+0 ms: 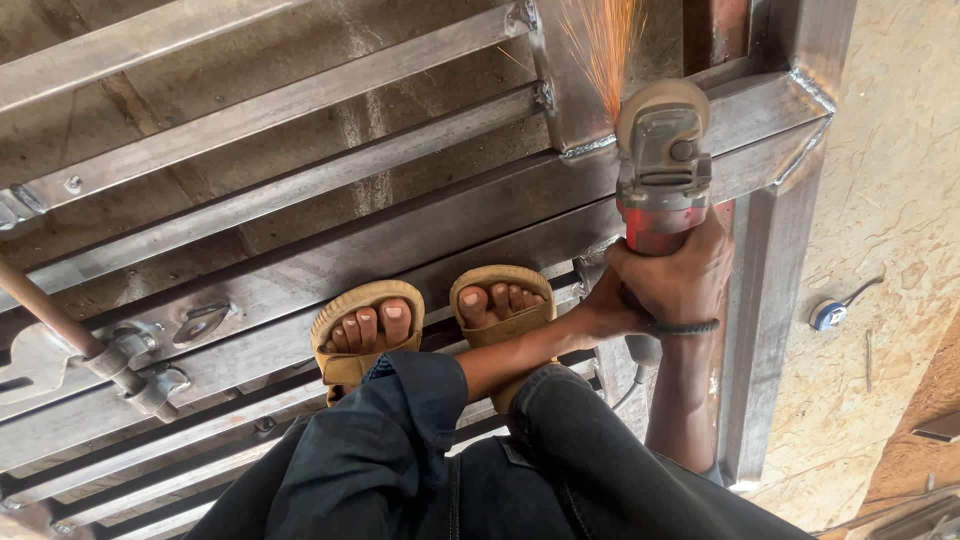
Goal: The person sits with a welded steel frame resting across their lap and uses an angle grinder to grind the weld seams along the frame bars, producing sparks as they work along different joints of the frame.
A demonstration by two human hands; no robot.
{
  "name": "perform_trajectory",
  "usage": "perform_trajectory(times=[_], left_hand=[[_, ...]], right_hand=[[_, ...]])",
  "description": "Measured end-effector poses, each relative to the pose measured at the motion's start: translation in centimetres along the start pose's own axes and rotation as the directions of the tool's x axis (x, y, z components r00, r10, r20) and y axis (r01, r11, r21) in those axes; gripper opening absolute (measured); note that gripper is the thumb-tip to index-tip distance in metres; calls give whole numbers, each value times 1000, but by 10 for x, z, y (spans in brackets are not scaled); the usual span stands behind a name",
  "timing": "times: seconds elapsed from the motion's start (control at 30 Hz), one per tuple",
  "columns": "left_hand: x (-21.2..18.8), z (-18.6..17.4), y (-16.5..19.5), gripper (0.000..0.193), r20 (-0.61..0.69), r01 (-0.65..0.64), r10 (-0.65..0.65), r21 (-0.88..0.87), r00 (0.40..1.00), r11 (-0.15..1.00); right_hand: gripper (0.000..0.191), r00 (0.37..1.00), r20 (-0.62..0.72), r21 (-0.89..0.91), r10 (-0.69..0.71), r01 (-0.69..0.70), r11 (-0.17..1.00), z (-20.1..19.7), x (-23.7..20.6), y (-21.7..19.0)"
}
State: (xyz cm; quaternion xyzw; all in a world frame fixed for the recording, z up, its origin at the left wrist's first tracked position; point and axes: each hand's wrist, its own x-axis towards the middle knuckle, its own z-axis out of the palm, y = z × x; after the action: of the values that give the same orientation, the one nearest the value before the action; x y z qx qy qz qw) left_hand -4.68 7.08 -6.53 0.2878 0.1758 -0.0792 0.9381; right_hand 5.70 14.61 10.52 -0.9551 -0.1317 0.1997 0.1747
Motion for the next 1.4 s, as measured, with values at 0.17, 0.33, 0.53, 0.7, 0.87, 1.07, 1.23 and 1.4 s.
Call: perform_trajectory(times=[0.17,0.33,0.53,0.7,0.87,1.07,1.23,1.4], left_hand=[[-9,-2,2,96,56,-132,131,19,990,991],[-5,0,-5,99,48,13,-13,-1,999,1000],[0,-1,-12,101,83,-154,141,189,987,970],[-2,2,-13,111,46,-94,104,-185,994,978],[2,3,-14,102,37,20,-19,-35,999,999],[-1,-1,-13,103,106,-104,106,-25,989,994],[1,4,-12,104,37,-16,19,-92,999,996],[-1,1,-9,107,79,-106,110,-56,991,993]], right_hand=[[65,977,7,31,-211,211,977,4,-6,-1],[58,998,10,43,-60,59,997,2,-3,2],[58,994,41,57,-101,98,994,2,-7,3],[61,991,2,61,-137,137,989,4,-6,5],[58,997,-19,9,-77,77,997,0,-2,7],[63,987,48,119,-156,149,982,4,-7,4],[55,998,-22,20,-66,66,998,0,-3,5],[58,992,66,54,-103,100,994,1,-5,4]])
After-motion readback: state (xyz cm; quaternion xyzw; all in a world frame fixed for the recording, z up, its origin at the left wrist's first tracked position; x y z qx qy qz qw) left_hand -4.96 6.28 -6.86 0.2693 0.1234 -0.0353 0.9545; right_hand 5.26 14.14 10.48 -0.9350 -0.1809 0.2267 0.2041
